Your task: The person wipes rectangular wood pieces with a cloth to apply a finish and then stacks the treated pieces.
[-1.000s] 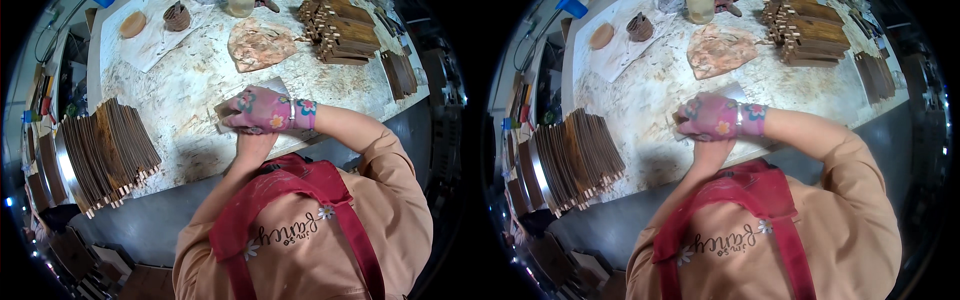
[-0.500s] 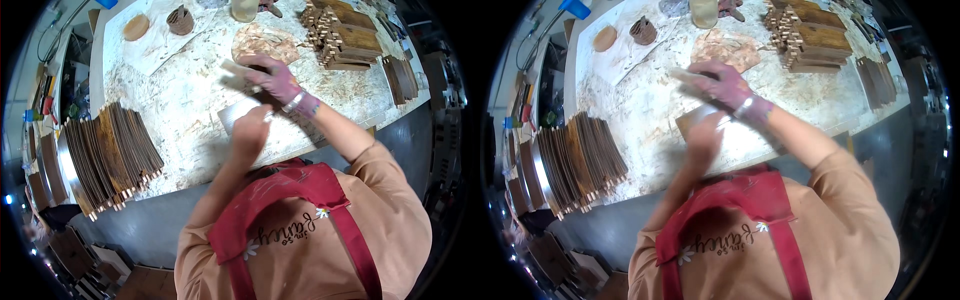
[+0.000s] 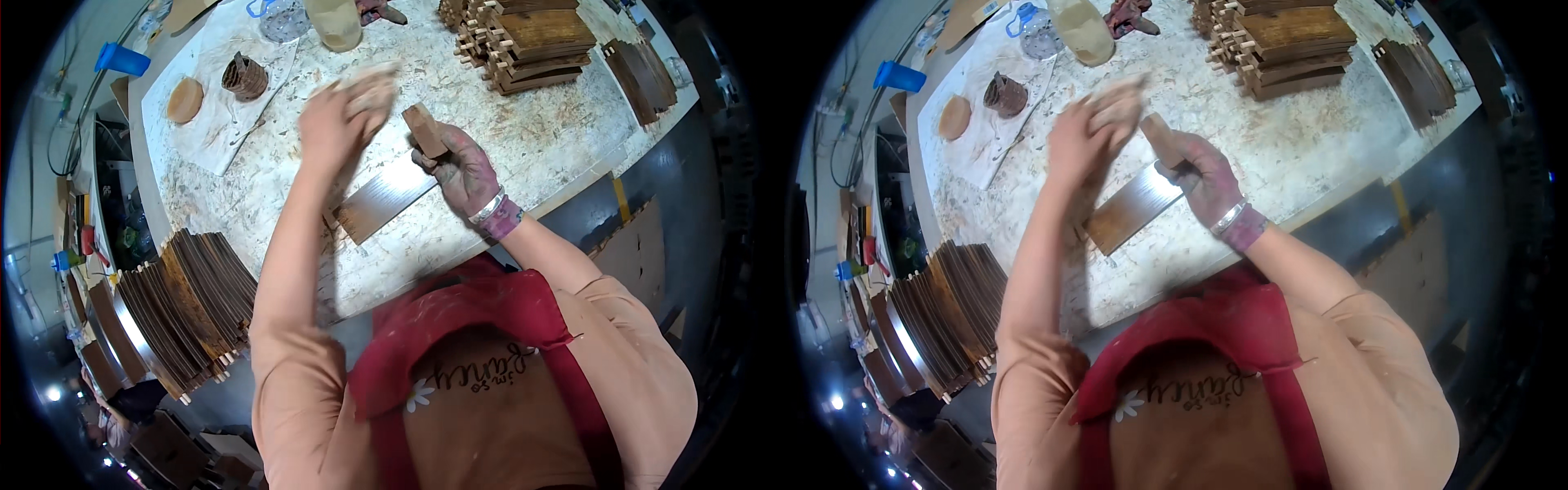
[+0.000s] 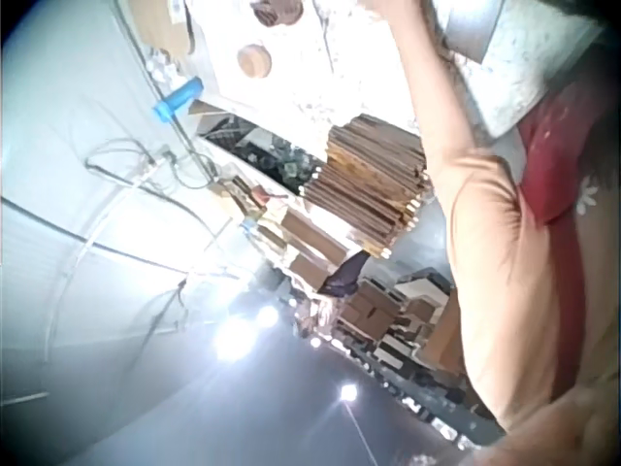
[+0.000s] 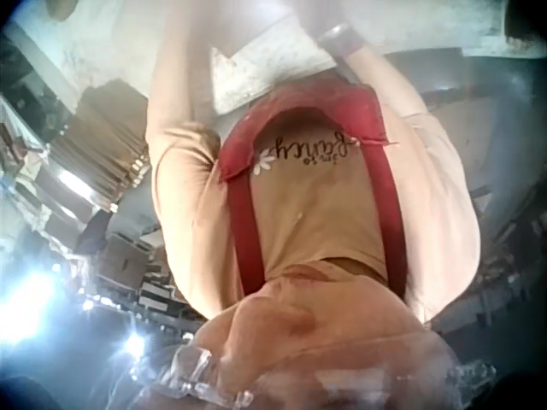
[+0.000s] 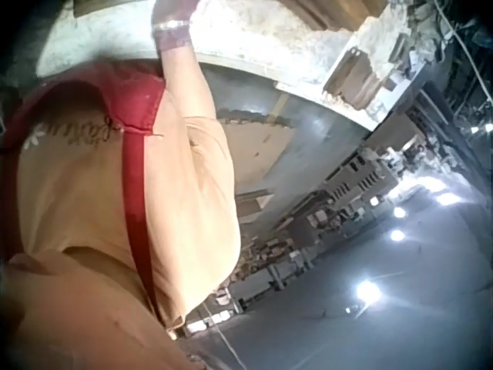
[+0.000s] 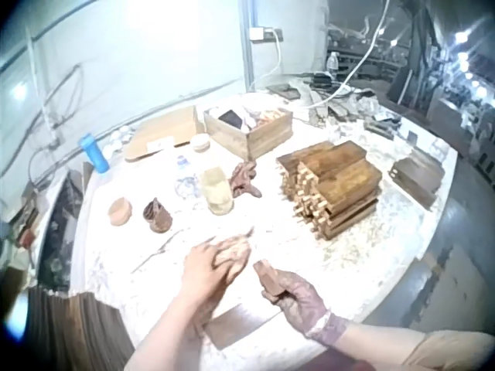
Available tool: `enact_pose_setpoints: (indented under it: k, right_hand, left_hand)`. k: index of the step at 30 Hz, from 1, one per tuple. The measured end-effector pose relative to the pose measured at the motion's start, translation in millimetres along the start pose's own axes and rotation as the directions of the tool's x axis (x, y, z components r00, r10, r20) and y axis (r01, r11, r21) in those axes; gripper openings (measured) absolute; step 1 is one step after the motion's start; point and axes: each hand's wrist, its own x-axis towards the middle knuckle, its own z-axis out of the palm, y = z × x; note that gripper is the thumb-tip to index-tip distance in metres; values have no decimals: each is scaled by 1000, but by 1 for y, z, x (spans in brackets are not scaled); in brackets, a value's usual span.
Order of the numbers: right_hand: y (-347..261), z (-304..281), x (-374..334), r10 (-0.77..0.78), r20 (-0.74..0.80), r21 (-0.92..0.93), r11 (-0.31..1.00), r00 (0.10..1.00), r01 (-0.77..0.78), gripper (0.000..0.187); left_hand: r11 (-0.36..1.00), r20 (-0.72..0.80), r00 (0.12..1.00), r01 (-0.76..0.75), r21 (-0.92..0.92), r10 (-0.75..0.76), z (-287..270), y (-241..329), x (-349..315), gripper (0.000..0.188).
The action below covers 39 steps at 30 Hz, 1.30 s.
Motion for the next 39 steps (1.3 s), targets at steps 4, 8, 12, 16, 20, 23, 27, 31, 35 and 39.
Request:
enact_pose_setpoints:
  k: [4, 8, 12, 16, 20, 23, 27, 31, 35, 39]
  right_hand:
    - [8, -22, 8, 34, 104, 83, 996, 994, -43, 41]
    - [0, -12, 1, 84, 124, -57, 995, 989, -77, 44]
    - [-4, -8, 1, 88, 162, -268, 963, 983, -42, 44]
    - [-21, 15, -19, 348, 528, -784, 550, 775, 287, 36]
    - [27, 14, -15, 53, 876, -426, 548, 479, 719, 31]
    - [34, 18, -17, -45, 875, -382, 548, 482, 744, 31]
    - [82, 9, -13, -340, 854, -229, 433, 393, 872, 29]
    - [25, 21, -14, -127, 815, -422, 538, 566, 729, 30]
    - [-18, -39, -11, 236, 340, -553, 833, 910, -9, 30]
    - [-59, -47, -6, 197, 321, 18, 977, 926, -214, 42]
  left_hand:
    - [999, -9, 999, 43, -10, -43, -67, 31, -83, 34]
    - [998, 184, 981, 64, 29, -68, -54, 52, -195, 34]
    - [862, 83, 858, 506, 28, -506, -74, 21, -225, 35]
    - [851, 87, 858, 514, -111, -507, -98, -1, -137, 40]
    - [942, 416, 903, 43, -333, 106, -62, 39, -28, 43]
    - [887, 465, 760, -437, -151, 454, 0, 67, -29, 45]
    - [946, 363, 876, -316, -69, 319, 34, 62, 15, 41]
    - [956, -92, 963, -235, 175, 253, -6, 60, 31, 45]
    - [994, 143, 985, 100, -38, -94, -53, 49, -56, 55]
    - [983, 210, 962, 161, 85, -175, -40, 91, -138, 70]
